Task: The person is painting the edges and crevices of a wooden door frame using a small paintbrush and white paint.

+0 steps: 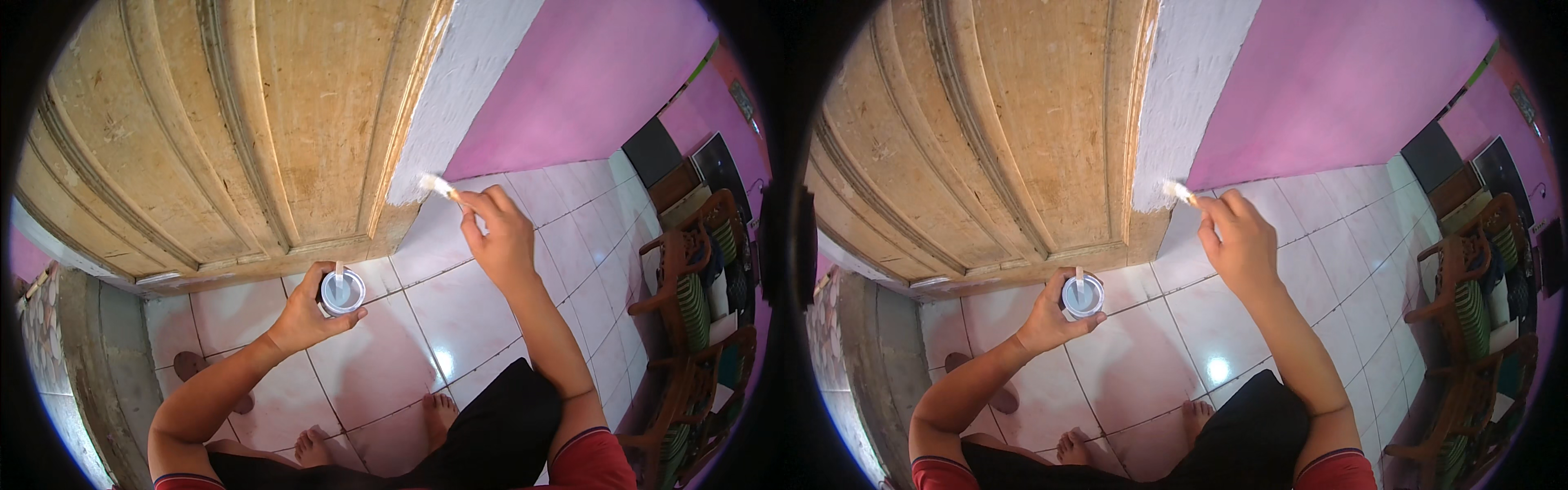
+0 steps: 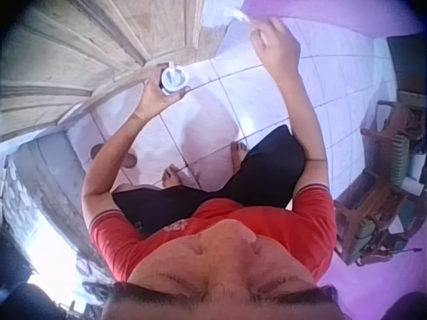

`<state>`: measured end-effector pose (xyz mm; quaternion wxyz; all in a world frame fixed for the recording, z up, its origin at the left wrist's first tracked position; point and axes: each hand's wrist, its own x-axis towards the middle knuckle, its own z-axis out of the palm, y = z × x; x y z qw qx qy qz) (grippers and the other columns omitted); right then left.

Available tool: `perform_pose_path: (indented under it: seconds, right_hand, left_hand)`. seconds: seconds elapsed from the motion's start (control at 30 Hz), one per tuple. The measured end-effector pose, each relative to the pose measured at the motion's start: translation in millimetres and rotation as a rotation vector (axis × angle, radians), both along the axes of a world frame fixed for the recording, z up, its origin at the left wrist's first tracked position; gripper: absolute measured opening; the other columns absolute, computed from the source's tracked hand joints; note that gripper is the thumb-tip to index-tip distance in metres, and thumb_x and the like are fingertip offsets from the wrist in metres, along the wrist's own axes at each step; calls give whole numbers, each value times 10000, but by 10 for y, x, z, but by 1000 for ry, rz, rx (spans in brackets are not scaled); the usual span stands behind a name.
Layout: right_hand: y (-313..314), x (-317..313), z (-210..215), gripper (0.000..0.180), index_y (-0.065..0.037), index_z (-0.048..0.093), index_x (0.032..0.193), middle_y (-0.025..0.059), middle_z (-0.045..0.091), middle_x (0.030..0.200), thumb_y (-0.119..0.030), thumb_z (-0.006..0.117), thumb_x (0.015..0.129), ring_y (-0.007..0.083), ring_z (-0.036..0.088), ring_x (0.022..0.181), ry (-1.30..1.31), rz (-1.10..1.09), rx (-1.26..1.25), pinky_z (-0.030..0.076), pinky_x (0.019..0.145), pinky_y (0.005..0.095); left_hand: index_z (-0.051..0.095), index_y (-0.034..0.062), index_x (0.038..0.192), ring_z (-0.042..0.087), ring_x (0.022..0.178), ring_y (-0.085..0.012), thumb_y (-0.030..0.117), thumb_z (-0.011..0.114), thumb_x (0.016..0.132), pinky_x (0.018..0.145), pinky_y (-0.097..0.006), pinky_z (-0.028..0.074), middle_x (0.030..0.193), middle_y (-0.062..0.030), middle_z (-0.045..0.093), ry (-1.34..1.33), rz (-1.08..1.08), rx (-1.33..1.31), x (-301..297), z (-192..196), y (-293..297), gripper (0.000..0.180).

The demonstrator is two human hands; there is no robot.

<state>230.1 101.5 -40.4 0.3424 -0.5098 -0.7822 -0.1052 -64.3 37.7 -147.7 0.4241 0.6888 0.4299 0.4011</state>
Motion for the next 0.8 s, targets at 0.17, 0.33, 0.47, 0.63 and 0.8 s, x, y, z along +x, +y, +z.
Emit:
perform_pose_path:
  seconds: [0.17,0.33,0.47,0.63,0.8]
  right_hand:
    - [-146,9,79,191,-112,704,981,20,559,806,-39,693,805,209,603,687,41,37,-22,494,572,350]
    - [-14,40,-71,224,-114,720,1024,36,600,827,-27,700,818,213,594,637,-32,66,-78,483,561,329]
    - [-80,-2,91,192,-122,699,997,16,580,824,-61,688,815,210,602,677,43,-13,21,490,568,346]
    - [-126,57,-53,187,-119,697,1005,21,599,840,-62,683,827,221,604,655,31,14,-197,491,569,354]
    - [-15,83,-124,190,-91,713,1022,33,633,868,-42,687,841,187,589,597,40,10,-125,470,546,317]
  left_hand:
    - [457,42,1234,642,990,-150,238,878,773,864,-315,532,1051,-82,631,0,12,-3,-27,-6,2,654]
    - [456,40,1233,638,990,-148,228,876,775,863,-315,530,1051,-80,628,-35,-7,-20,17,22,8,650]
    - [459,40,1227,640,994,-151,225,876,774,865,-316,531,1054,-80,629,-13,5,8,-9,7,6,643]
    - [463,38,1228,645,990,-156,232,879,771,862,-317,534,1050,-89,639,3,14,-19,-16,18,0,647]
    - [465,38,1230,649,989,-157,234,882,768,861,-319,536,1042,-90,644,7,16,-16,14,32,-3,652]
